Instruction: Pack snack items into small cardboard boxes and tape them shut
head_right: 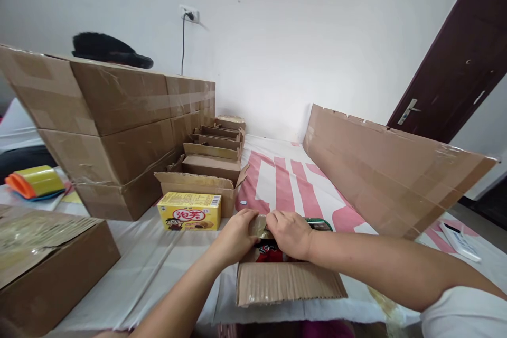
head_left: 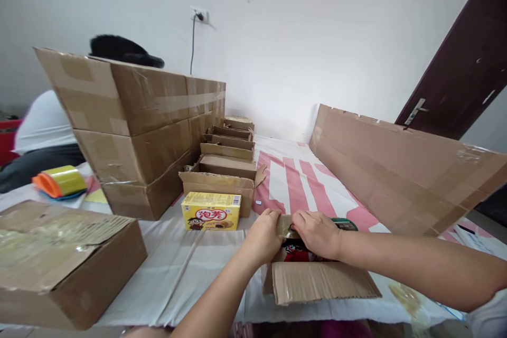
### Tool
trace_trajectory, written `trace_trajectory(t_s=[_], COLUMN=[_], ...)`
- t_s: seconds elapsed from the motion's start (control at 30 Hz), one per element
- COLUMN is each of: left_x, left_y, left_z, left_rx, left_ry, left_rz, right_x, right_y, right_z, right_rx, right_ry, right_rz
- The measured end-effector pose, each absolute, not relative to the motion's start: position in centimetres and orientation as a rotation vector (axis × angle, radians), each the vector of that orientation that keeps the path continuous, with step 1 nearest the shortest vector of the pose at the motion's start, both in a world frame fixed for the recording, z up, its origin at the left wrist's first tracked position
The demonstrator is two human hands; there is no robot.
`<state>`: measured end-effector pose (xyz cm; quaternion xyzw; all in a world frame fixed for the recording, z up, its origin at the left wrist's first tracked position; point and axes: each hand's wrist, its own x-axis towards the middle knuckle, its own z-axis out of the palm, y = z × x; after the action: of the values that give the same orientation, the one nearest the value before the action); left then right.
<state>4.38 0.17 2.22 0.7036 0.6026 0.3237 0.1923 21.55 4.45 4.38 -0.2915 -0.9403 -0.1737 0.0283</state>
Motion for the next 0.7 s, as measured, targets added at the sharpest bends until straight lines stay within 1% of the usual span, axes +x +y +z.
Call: trace_trajectory(t_s=[0.1, 0.2, 0.27, 0.3, 0.37, 0.47, 0.6, 0.63, 0.7], left_x=[4.5, 4.4, 4.4, 4.4, 4.4, 4.4, 4.4, 4.4, 4.5], left_y=[0.3, 0.5, 0.5, 0.5, 0.5, 0.4, 0.4, 0.4, 0.4], left_z=[2.0, 1.8, 1.8, 1.8, 1.9, 2.0, 2.0, 2.0, 2.0], left_rx=[1.988, 1.995, 1.992, 1.986, 1.973, 1.961, 1.971, 1.972, 1.972], left_ry=[1.674, 1.671, 1.667, 1.662, 1.651, 1.638, 1.628, 1.628, 1.625], left_rz=[0.914, 0.922, 0.925, 0.927, 0.929, 0.934, 0.943, 0.947, 0.957], right_x=[22.7, 23.1, 23.1, 23.0, 22.8, 22.7, 22.2, 22.0, 21.5], right_y=[5.4, 5.7, 5.4, 5.2, 4.9, 4.8, 5.4, 5.5, 5.6], right_z=[3.4, 3.1, 3.4, 3.7, 4.5, 6.0, 7.2, 7.3, 7.3], right_rx=[-0.604, -0.399, -0.389, -0.47, -0.797, -1.294, -1.52, -1.562, -1.619], right_ry=[-2.812, -2.753, -2.779, -2.8, -2.812, -2.728, -2.57, -2.524, -2.476], right_rz=[-0.738, -0.817, -0.788, -0.737, -0.557, -0.132, 0.48, 0.58, 0.678])
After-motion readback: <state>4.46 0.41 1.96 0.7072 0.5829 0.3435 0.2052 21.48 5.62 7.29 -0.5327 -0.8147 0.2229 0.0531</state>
